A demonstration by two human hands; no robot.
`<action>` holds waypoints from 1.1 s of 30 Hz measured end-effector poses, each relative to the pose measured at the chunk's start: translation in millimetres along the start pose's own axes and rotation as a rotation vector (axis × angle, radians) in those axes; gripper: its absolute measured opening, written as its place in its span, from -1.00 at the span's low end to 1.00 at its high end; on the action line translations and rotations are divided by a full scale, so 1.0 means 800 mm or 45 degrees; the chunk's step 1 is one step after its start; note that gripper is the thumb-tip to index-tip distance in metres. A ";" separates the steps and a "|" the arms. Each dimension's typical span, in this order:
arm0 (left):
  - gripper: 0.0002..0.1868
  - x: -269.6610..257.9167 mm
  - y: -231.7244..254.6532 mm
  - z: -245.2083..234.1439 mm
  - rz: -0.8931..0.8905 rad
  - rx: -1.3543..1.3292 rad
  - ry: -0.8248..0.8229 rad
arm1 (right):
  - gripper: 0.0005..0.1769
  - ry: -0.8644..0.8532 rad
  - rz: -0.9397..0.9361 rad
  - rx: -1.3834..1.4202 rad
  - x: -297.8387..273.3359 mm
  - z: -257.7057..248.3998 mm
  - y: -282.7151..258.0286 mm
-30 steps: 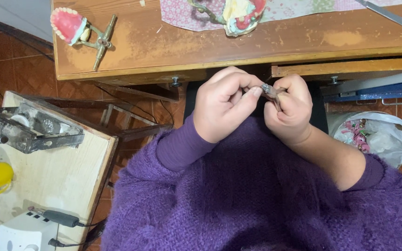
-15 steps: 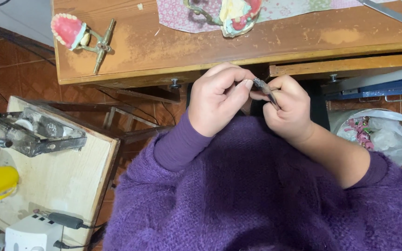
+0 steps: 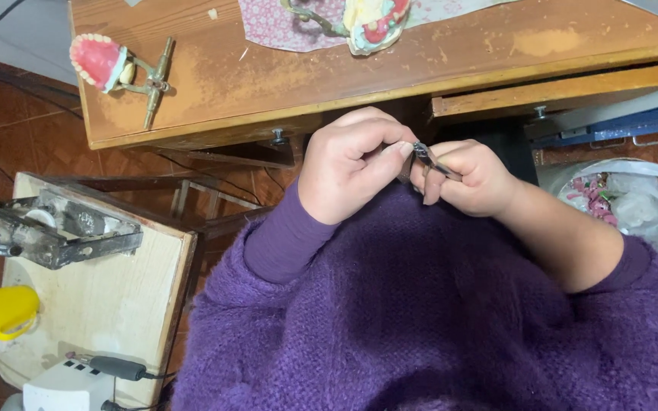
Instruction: A person is using various tools to shape and adjust a dental mold and prosthetic teeth at a workbench.
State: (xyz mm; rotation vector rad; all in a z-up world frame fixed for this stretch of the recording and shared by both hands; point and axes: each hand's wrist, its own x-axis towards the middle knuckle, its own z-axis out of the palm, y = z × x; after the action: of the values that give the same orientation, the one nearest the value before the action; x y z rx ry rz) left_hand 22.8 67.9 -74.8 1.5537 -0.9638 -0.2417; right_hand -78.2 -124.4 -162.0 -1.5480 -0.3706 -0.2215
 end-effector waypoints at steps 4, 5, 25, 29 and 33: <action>-0.88 0.000 0.006 -0.003 -0.032 -0.011 -0.103 | -0.74 -0.119 0.009 0.223 -0.008 -0.005 0.009; -0.88 0.000 0.008 -0.002 -0.035 -0.018 -0.104 | -0.74 -0.117 0.017 0.221 -0.009 -0.007 0.009; -0.94 0.011 0.028 0.012 -0.232 0.202 -0.200 | -0.74 -0.312 0.116 0.377 -0.021 -0.035 0.002; -0.91 0.023 0.031 0.010 -0.097 0.229 -0.077 | -0.75 -0.213 0.071 -0.030 -0.011 -0.047 -0.046; -0.97 0.034 0.031 -0.010 0.135 0.362 0.083 | -0.67 -0.033 0.356 -0.742 -0.014 -0.107 -0.083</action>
State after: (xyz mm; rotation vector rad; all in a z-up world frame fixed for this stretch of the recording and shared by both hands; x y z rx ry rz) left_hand 34.4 57.3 -40.5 1.7498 -1.0593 0.0228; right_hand -105.1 -211.7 -102.7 -2.1555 -0.1042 -0.0921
